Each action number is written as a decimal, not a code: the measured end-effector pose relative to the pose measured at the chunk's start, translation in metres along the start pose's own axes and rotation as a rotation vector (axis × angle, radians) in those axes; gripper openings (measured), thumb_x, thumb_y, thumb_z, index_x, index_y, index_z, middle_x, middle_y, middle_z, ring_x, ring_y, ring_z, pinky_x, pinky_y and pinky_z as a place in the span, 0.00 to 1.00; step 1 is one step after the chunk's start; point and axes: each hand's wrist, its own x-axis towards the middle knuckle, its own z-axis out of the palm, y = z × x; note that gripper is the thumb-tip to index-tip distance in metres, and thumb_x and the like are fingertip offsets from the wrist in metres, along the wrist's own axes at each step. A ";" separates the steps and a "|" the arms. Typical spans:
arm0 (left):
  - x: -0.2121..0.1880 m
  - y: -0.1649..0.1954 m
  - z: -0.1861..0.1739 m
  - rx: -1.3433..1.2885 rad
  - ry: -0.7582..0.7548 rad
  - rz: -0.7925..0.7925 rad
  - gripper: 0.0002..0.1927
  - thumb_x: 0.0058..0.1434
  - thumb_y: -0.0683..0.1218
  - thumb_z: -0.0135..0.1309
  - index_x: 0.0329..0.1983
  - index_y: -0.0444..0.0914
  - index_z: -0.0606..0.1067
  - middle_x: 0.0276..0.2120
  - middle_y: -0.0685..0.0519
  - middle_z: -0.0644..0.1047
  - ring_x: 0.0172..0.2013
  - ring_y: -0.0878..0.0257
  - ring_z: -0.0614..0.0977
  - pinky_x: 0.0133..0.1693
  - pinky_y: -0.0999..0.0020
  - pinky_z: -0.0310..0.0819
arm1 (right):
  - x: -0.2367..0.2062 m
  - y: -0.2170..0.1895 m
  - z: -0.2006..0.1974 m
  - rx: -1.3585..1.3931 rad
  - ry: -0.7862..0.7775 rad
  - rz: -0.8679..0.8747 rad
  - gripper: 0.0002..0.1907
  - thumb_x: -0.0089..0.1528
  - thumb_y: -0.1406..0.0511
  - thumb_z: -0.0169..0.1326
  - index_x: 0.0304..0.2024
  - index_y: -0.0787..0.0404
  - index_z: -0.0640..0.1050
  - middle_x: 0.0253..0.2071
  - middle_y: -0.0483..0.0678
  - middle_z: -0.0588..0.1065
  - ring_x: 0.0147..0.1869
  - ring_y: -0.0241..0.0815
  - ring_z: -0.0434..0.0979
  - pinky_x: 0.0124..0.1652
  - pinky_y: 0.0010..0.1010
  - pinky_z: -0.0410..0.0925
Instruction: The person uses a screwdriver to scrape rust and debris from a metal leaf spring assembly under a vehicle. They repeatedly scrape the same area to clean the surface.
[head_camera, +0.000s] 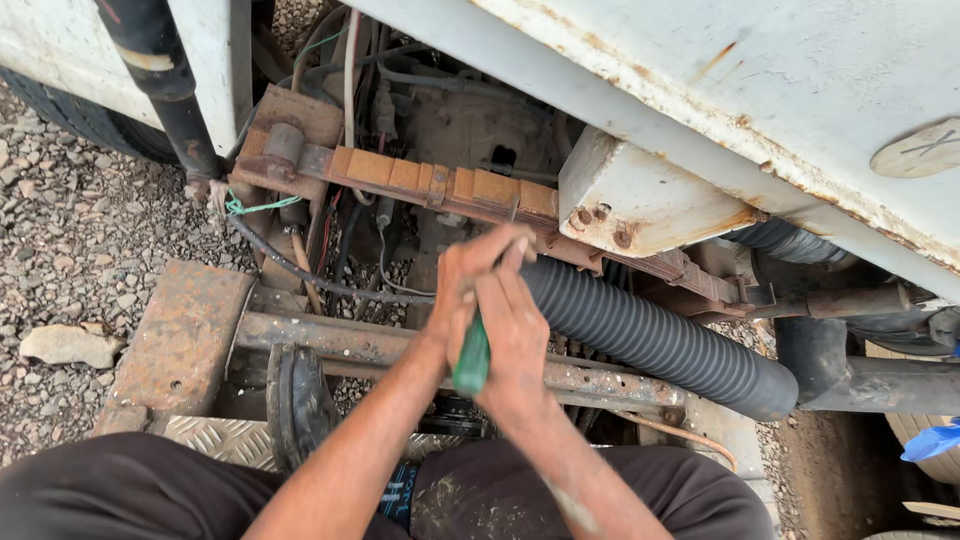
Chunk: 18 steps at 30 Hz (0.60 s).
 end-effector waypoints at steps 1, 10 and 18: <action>-0.004 0.004 0.000 0.034 -0.016 -0.032 0.06 0.72 0.47 0.50 0.45 0.43 0.77 0.32 0.56 0.83 0.27 0.65 0.84 0.26 0.68 0.78 | -0.005 -0.001 -0.003 0.026 0.017 -0.016 0.05 0.59 0.75 0.52 0.38 0.68 0.73 0.35 0.57 0.71 0.38 0.56 0.75 0.39 0.45 0.71; -0.002 0.022 0.002 0.081 -0.005 0.063 0.04 0.72 0.43 0.54 0.47 0.40 0.74 0.32 0.51 0.80 0.31 0.57 0.85 0.32 0.64 0.78 | -0.017 0.006 -0.007 0.081 0.096 0.013 0.05 0.57 0.77 0.52 0.37 0.68 0.74 0.34 0.56 0.72 0.37 0.56 0.75 0.39 0.43 0.71; -0.003 0.019 0.010 0.230 -0.084 0.074 0.05 0.71 0.43 0.54 0.49 0.41 0.74 0.34 0.52 0.80 0.32 0.57 0.85 0.32 0.65 0.79 | -0.023 0.010 -0.011 0.164 0.208 0.072 0.06 0.59 0.77 0.50 0.39 0.68 0.73 0.35 0.56 0.73 0.38 0.53 0.77 0.40 0.41 0.73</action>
